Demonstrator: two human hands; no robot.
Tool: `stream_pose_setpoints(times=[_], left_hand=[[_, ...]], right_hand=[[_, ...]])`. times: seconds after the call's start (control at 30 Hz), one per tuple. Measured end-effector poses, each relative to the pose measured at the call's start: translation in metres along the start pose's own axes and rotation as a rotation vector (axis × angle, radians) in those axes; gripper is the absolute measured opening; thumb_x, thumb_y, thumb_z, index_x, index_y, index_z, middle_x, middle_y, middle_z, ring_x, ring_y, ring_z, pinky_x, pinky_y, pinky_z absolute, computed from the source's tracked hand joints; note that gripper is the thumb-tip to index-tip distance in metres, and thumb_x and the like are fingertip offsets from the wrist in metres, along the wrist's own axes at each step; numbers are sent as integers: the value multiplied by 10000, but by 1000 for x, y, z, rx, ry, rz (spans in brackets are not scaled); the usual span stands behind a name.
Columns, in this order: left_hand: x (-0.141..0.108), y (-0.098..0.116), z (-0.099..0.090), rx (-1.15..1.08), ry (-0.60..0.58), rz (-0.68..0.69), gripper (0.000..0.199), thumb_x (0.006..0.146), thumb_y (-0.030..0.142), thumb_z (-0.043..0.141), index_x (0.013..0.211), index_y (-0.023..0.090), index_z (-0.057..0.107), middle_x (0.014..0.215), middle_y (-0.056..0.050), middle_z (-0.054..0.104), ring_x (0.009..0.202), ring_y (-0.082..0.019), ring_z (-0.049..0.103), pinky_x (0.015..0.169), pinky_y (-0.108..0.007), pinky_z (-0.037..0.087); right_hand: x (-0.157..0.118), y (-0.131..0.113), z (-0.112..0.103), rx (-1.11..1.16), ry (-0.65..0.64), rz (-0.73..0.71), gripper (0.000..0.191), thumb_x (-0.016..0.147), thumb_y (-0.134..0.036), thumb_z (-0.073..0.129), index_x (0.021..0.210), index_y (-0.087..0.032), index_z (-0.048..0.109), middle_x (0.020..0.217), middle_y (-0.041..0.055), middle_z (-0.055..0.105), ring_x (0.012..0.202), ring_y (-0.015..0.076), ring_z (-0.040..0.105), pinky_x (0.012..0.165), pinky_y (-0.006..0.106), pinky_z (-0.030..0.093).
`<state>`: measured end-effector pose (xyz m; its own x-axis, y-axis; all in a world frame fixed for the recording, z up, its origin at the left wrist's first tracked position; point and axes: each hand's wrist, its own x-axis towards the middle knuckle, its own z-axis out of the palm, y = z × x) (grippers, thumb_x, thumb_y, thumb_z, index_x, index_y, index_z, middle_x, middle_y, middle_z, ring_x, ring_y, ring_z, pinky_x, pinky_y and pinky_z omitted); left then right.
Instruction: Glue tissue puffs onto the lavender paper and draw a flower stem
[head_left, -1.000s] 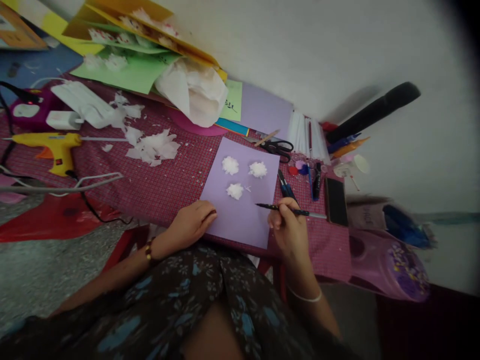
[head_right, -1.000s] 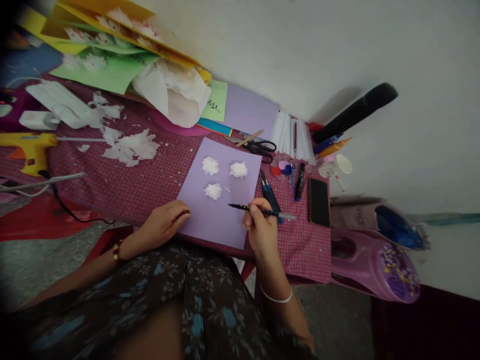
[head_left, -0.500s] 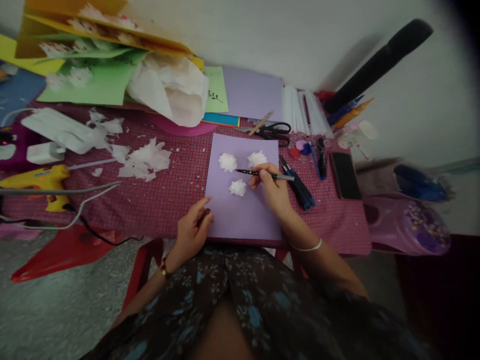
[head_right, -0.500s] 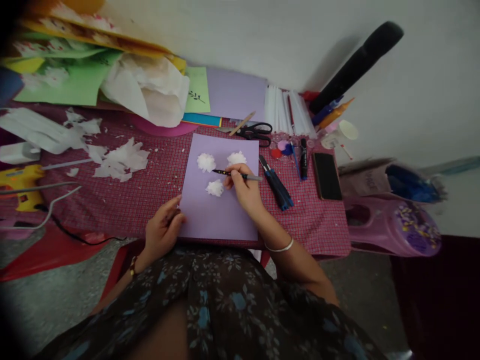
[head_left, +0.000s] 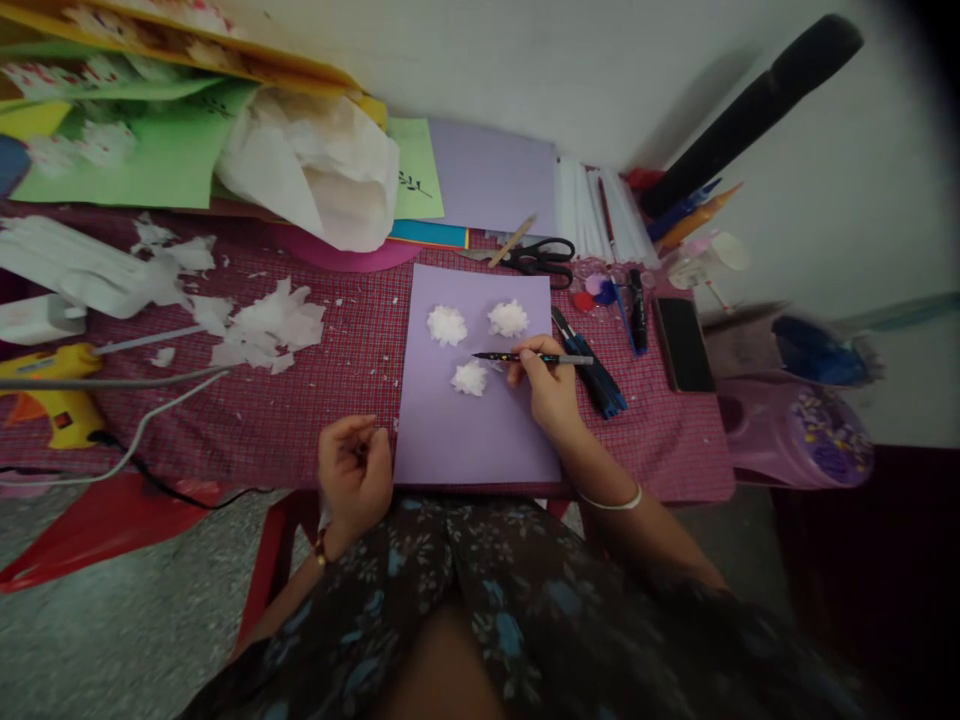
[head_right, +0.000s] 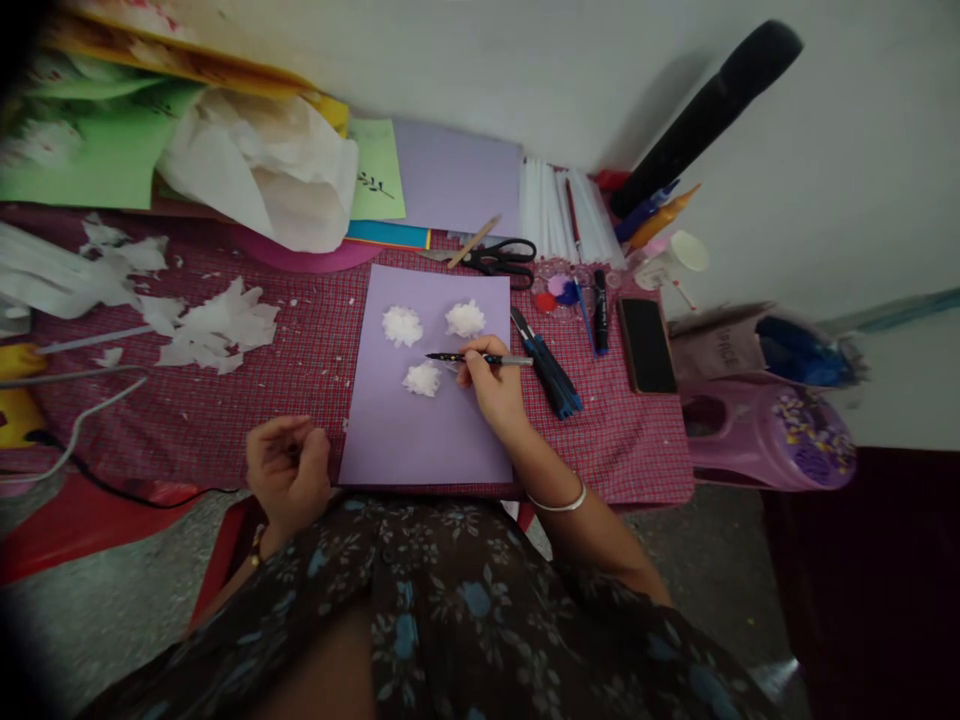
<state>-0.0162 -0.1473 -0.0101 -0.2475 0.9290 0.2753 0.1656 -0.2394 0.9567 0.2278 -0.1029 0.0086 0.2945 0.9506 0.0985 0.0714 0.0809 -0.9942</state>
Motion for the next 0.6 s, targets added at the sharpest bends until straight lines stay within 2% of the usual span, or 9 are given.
stream_pose_setpoints(times=[0.07, 0.2, 0.33, 0.47, 0.6], left_hand=[[0, 0, -3, 99, -62, 67, 151, 826, 151, 663, 972, 179, 641, 727, 26, 626, 562, -55, 545, 536, -157, 443], [2, 4, -7, 261, -232, 154, 155, 888, 184, 589, 990, 180, 704, 860, -30, 717, 677, -94, 631, 605, -186, 494], [5, 7, -7, 224, -256, 156, 184, 919, 190, 548, 1003, 180, 710, 876, -37, 720, 706, -103, 634, 633, -202, 495], [7, 8, -6, 202, -313, 143, 180, 927, 195, 534, 980, 172, 705, 836, -31, 697, 646, -94, 595, 570, -199, 452], [9, 10, -5, 207, -344, 158, 168, 917, 166, 539, 964, 173, 700, 834, -23, 694, 654, -92, 590, 583, -196, 451]], right_hand=[[1, 0, 0, 3, 5, 2, 98, 880, -298, 551, 815, -230, 580, 549, -52, 571, 504, 124, 528, 536, 287, 438], [1, 0, 0, 17, -3, 9, 109, 896, -316, 553, 844, -234, 603, 575, -45, 585, 526, 125, 544, 543, 288, 448], [0, 0, 1, 0, -58, 20, 134, 897, -353, 569, 927, -245, 641, 686, -12, 663, 599, 142, 599, 596, 319, 489], [0, -2, 2, -44, -79, 34, 164, 886, -379, 582, 945, -239, 643, 726, -6, 692, 620, 141, 617, 631, 332, 508], [0, -4, 5, -83, -85, 27, 169, 882, -376, 588, 941, -232, 653, 738, 4, 703, 642, 145, 622, 649, 335, 513]])
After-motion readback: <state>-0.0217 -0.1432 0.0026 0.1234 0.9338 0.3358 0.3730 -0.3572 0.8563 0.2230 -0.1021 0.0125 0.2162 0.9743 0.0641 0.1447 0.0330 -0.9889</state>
